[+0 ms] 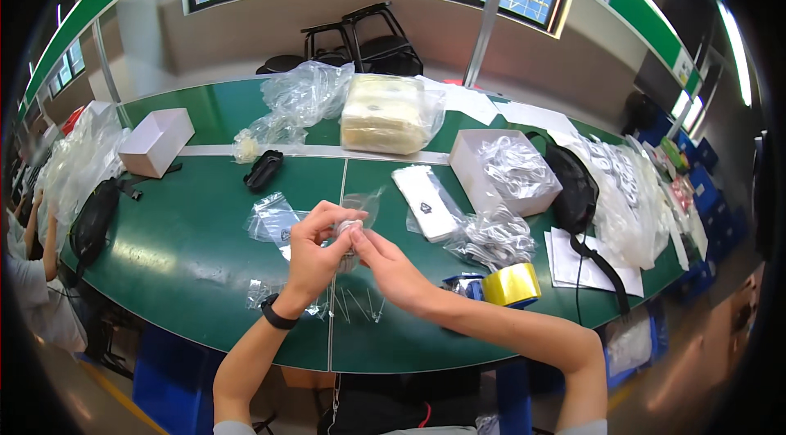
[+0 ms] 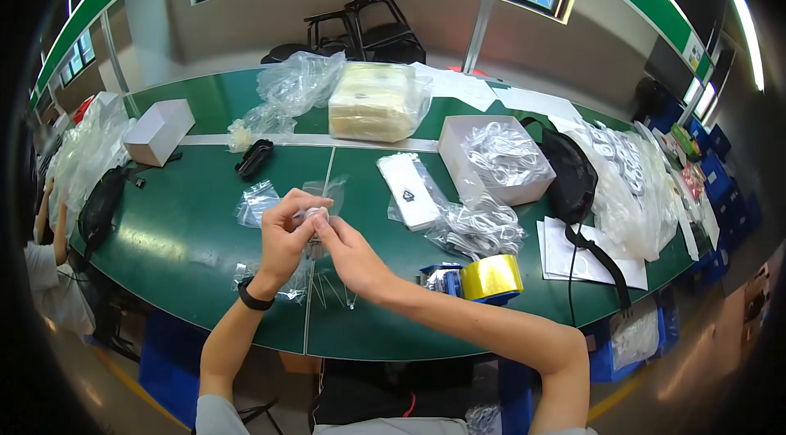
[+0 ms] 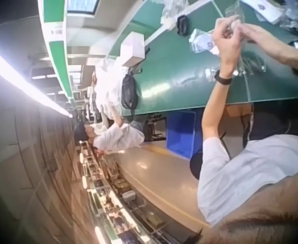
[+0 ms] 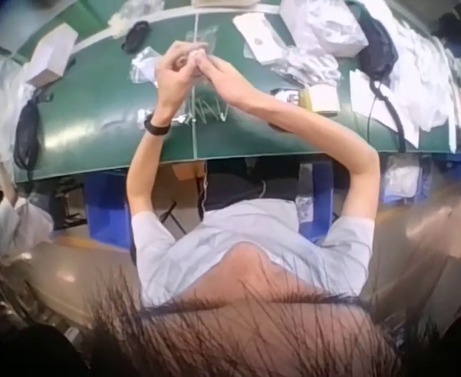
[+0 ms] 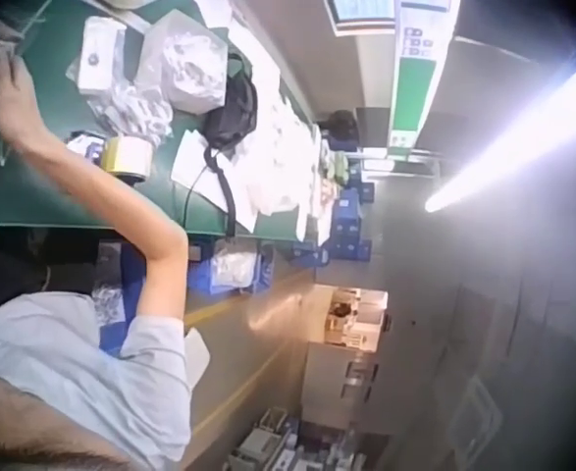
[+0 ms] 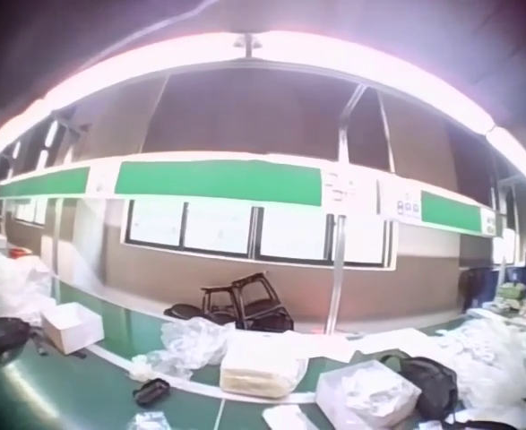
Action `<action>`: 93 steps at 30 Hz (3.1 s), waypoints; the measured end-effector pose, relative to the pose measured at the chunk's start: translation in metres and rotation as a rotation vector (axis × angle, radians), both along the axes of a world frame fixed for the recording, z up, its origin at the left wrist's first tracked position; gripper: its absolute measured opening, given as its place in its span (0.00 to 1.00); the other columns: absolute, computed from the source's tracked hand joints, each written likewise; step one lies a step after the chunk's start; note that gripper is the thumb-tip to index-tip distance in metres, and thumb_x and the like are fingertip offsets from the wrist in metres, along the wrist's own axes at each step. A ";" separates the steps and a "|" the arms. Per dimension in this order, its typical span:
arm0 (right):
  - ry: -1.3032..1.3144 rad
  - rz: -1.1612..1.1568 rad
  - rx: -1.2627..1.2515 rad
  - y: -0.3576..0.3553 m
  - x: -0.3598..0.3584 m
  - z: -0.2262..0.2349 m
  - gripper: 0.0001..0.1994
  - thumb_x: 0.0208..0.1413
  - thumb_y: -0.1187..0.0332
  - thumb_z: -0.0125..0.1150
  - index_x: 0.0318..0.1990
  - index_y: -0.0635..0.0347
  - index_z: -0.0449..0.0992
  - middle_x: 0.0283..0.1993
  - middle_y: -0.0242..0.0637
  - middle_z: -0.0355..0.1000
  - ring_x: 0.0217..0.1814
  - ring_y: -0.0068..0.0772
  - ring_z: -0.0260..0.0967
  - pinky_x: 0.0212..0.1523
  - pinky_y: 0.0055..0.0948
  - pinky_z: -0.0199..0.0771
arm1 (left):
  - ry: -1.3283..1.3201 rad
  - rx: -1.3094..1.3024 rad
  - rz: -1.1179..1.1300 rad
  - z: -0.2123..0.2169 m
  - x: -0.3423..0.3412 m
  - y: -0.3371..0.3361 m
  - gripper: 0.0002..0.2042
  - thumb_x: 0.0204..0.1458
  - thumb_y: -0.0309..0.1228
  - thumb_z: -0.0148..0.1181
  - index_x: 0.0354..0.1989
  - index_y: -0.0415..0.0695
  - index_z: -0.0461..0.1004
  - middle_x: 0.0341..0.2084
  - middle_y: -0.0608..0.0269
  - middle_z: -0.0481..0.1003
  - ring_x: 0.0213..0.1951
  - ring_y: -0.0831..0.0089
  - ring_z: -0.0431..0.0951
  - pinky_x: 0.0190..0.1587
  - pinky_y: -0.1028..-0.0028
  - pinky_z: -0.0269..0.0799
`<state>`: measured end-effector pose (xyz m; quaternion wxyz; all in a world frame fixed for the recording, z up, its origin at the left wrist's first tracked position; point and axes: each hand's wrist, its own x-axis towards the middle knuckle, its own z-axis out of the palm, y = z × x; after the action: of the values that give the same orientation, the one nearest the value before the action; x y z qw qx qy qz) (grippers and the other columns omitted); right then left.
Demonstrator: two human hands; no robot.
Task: Packaging small manufactured components into individual plastic bags and sealing them on an assembly line.
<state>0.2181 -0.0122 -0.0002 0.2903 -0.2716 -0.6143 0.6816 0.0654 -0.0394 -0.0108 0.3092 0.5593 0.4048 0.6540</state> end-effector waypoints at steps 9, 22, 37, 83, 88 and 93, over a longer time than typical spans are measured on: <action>0.168 0.021 0.000 -0.006 0.026 -0.006 0.14 0.67 0.67 0.59 0.53 0.67 0.73 0.50 0.35 0.76 0.53 0.22 0.73 0.56 0.24 0.72 | -0.120 -0.142 -0.233 -0.005 -0.005 0.001 0.07 0.58 0.27 0.65 0.41 0.38 0.82 0.33 0.70 0.76 0.34 0.83 0.74 0.39 0.81 0.68; -0.090 -0.405 0.511 0.025 -0.014 0.020 0.09 0.61 0.69 0.64 0.37 0.69 0.78 0.29 0.34 0.78 0.32 0.18 0.75 0.34 0.22 0.73 | -0.240 -0.048 0.047 0.030 0.001 0.033 0.11 0.65 0.29 0.56 0.45 0.33 0.80 0.39 0.58 0.82 0.40 0.77 0.80 0.46 0.77 0.75; 0.097 -0.826 1.189 0.059 -0.049 0.068 0.09 0.53 0.76 0.64 0.42 0.62 0.77 0.45 0.40 0.70 0.49 0.45 0.67 0.50 0.41 0.65 | 0.169 0.058 0.251 0.084 -0.021 0.068 0.09 0.61 0.23 0.59 0.44 0.32 0.82 0.36 0.59 0.84 0.38 0.79 0.82 0.43 0.79 0.77; 0.086 -0.485 0.617 0.030 0.012 0.103 0.04 0.62 0.75 0.60 0.35 0.67 0.75 0.33 0.34 0.76 0.35 0.22 0.72 0.38 0.25 0.72 | 0.501 0.077 -0.019 0.123 0.004 0.017 0.07 0.57 0.23 0.61 0.35 0.30 0.81 0.27 0.54 0.83 0.31 0.74 0.84 0.37 0.76 0.77; 0.054 -0.466 0.613 0.029 0.026 0.091 0.04 0.63 0.75 0.60 0.37 0.68 0.76 0.34 0.31 0.75 0.37 0.17 0.71 0.40 0.20 0.72 | 0.529 -0.050 -0.159 0.126 0.001 0.013 0.07 0.57 0.23 0.61 0.36 0.31 0.82 0.28 0.53 0.84 0.33 0.71 0.85 0.40 0.76 0.79; -0.101 -0.353 0.744 0.030 0.032 0.091 0.04 0.60 0.75 0.62 0.37 0.67 0.79 0.34 0.37 0.78 0.36 0.28 0.75 0.40 0.27 0.73 | 0.591 -0.119 -0.189 0.129 -0.009 0.007 0.07 0.57 0.24 0.61 0.37 0.32 0.82 0.28 0.55 0.83 0.31 0.73 0.84 0.40 0.75 0.79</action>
<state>0.2506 0.0180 0.0911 0.4505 -0.2827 -0.7761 0.3386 0.0559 -0.0324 0.1186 0.2696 0.7412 0.4608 0.4069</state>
